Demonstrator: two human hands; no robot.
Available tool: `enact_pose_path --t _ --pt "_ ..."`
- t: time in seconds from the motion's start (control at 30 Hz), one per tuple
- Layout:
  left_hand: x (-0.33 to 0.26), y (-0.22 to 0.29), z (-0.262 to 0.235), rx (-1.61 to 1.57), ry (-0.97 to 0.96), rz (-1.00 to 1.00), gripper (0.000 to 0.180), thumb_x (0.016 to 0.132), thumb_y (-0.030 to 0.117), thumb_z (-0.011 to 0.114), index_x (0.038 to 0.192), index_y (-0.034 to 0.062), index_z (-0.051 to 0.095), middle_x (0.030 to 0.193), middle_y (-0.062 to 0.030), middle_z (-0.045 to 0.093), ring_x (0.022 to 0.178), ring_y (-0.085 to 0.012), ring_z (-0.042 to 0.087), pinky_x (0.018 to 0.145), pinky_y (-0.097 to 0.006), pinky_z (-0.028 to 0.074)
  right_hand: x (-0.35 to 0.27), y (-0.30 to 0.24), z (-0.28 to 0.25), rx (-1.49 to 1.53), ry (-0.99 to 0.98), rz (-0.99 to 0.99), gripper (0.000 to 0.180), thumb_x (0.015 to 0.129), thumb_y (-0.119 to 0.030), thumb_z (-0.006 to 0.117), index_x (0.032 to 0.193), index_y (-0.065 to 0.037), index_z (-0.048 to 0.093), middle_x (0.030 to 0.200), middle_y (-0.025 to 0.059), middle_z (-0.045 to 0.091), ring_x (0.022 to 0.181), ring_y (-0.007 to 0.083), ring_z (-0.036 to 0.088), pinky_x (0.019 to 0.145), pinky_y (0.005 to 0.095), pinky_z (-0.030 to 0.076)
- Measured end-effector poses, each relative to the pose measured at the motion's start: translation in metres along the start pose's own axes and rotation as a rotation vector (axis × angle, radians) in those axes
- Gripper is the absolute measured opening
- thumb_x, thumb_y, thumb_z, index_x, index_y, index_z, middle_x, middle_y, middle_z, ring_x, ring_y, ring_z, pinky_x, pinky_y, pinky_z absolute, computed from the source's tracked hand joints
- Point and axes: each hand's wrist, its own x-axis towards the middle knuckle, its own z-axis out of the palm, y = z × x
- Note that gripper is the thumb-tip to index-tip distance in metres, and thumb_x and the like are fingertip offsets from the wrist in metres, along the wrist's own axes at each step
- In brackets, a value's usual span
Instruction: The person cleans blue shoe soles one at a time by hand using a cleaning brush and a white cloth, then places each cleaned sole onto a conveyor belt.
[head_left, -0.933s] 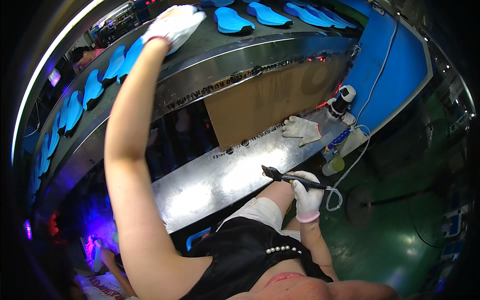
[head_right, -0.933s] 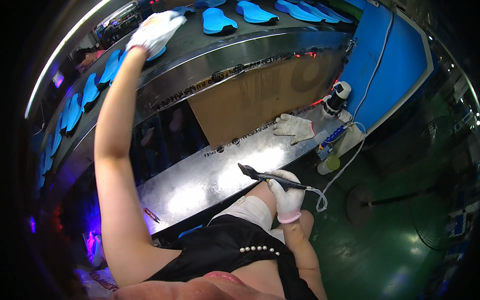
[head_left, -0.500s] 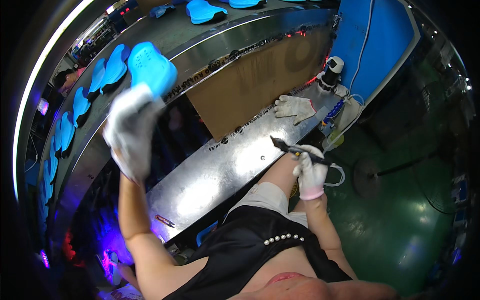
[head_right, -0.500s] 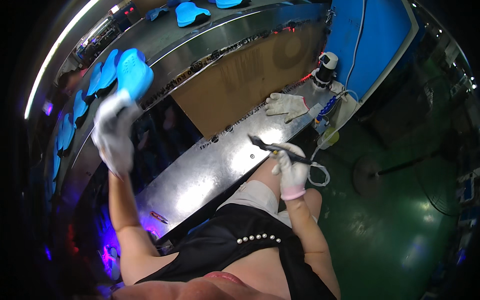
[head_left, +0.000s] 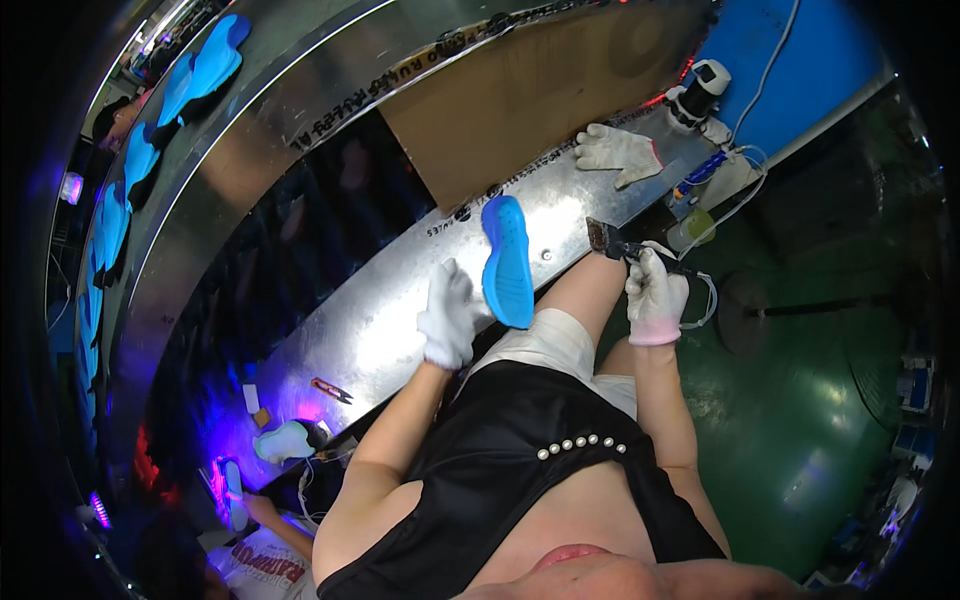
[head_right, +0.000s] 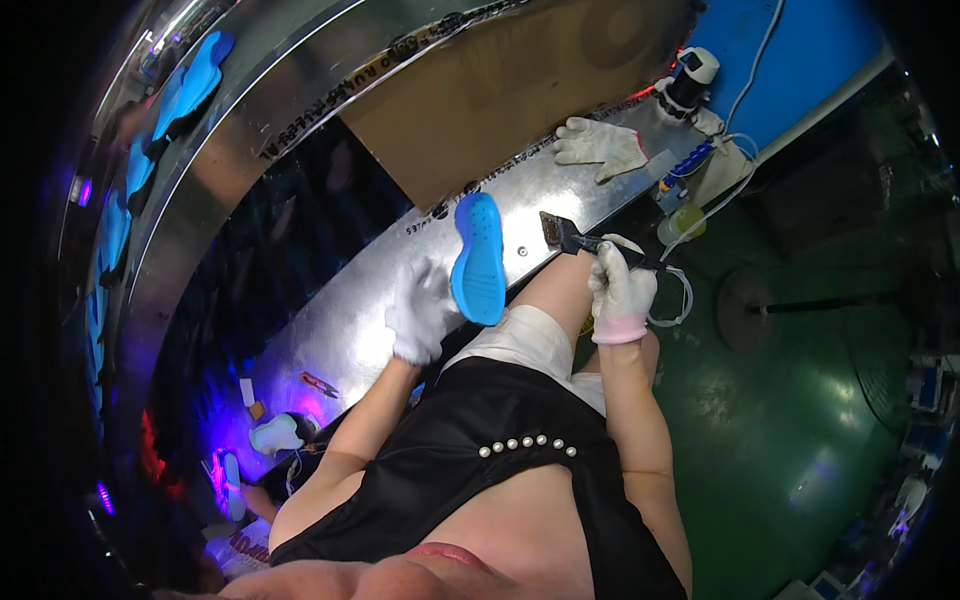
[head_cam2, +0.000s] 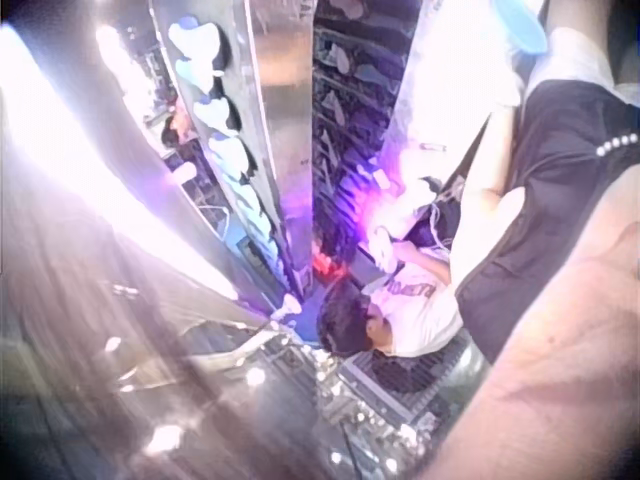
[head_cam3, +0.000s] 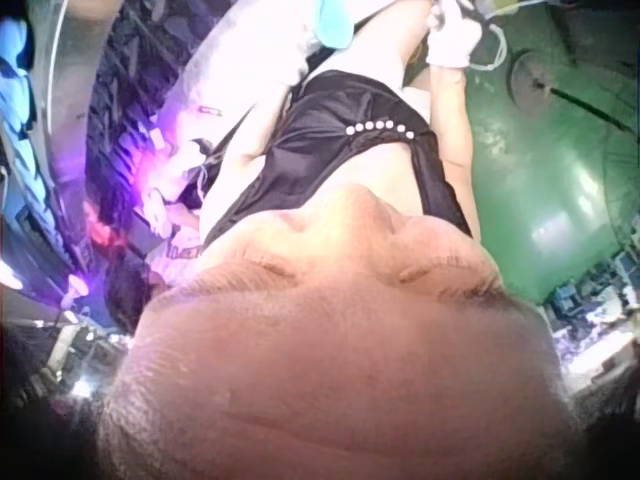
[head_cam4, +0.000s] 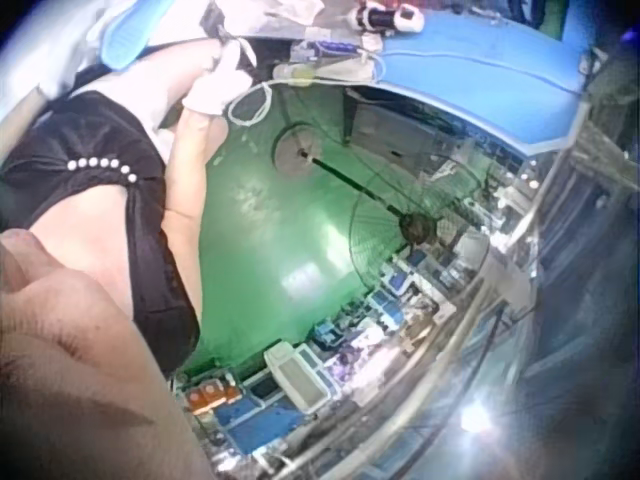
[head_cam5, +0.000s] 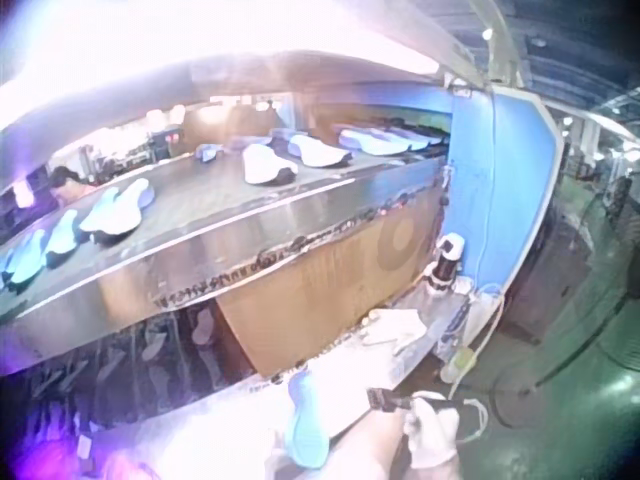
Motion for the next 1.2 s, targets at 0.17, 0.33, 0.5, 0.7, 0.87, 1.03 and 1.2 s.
enact_pose_path --t 0.17,0.33,0.5,0.7,0.87,1.03,1.2 --pt "0.023 0.011 0.013 -0.411 -0.564 -0.498 0.106 0.08 0.083 0.032 0.131 -0.0089 0.045 0.12 -0.0196 0.057 0.06 -0.0128 0.052 0.04 -0.022 0.04 -0.001 0.021 0.005 -0.001 -0.027 0.091 0.014 0.088 -0.01 0.064 0.096 0.001 0.063 0.074 0.0027 0.06 0.054 0.0058 0.05 0.047 0.0184 0.039" --pt "0.038 -0.01 0.029 -0.298 -0.328 -0.562 0.095 0.084 0.079 0.031 0.137 0.0006 0.04 0.124 -0.0222 0.056 0.095 -0.0293 0.064 0.044 -0.024 0.049 0.014 0.057 -0.001 0.065 -0.006 0.23 0.014 0.089 -0.01 0.064 0.099 0.0 0.063 0.076 0.002 0.059 0.058 0.0072 0.054 0.047 0.0191 0.041" --pt "0.025 -0.013 0.052 -0.372 -0.324 -0.332 0.098 0.084 0.081 0.026 0.145 0.0045 0.032 0.139 -0.0227 0.046 0.121 -0.0397 0.05 0.105 -0.05 0.04 0.023 0.072 0.011 -0.116 -0.053 0.139 0.02 0.084 -0.011 0.068 0.098 0.003 0.065 0.07 0.0028 0.062 0.053 0.0087 0.054 0.045 0.0205 0.041" --pt "0.006 -0.024 0.048 -0.717 -0.379 -0.365 0.086 0.088 0.076 0.023 0.143 0.0109 0.034 0.142 -0.0157 0.041 0.128 -0.0357 0.043 0.105 -0.061 0.033 0.034 0.083 0.043 -0.776 -0.282 -0.159 0.026 0.078 -0.025 0.068 0.088 -0.001 0.071 0.072 0.0116 0.068 0.063 0.0208 0.065 0.062 0.0324 0.051" --pt "0.01 -0.022 0.054 -0.643 -0.171 -0.331 0.077 0.089 0.073 0.028 0.137 0.0144 0.044 0.134 -0.0107 0.051 0.124 -0.0327 0.046 0.105 -0.05 0.037 -0.003 0.068 0.08 -1.107 -0.386 -0.354 0.019 0.079 -0.026 0.069 0.089 -0.011 0.072 0.077 0.0156 0.068 0.072 0.0318 0.066 0.067 0.0386 0.052" --pt "-0.002 -0.015 0.048 -0.666 -0.363 -0.286 0.075 0.091 0.069 0.03 0.131 0.0092 0.05 0.121 -0.0179 0.057 0.11 -0.0351 0.055 0.101 -0.051 0.041 -0.041 0.005 0.058 -1.196 -0.748 -0.488 0.014 0.08 -0.018 0.069 0.09 -0.008 0.068 0.084 0.0116 0.067 0.076 0.0275 0.066 0.068 0.036 0.053" --pt "-0.032 -0.005 0.078 -0.693 -0.327 -0.236 0.072 0.093 0.066 0.032 0.131 0.0074 0.047 0.122 -0.0169 0.056 0.107 -0.0311 0.057 0.094 -0.049 0.047 -0.025 -0.006 0.082 -0.899 -0.611 -1.022 0.013 0.08 -0.013 0.07 0.09 -0.006 0.065 0.077 0.0096 0.065 0.068 0.0291 0.064 0.062 0.0346 0.052"
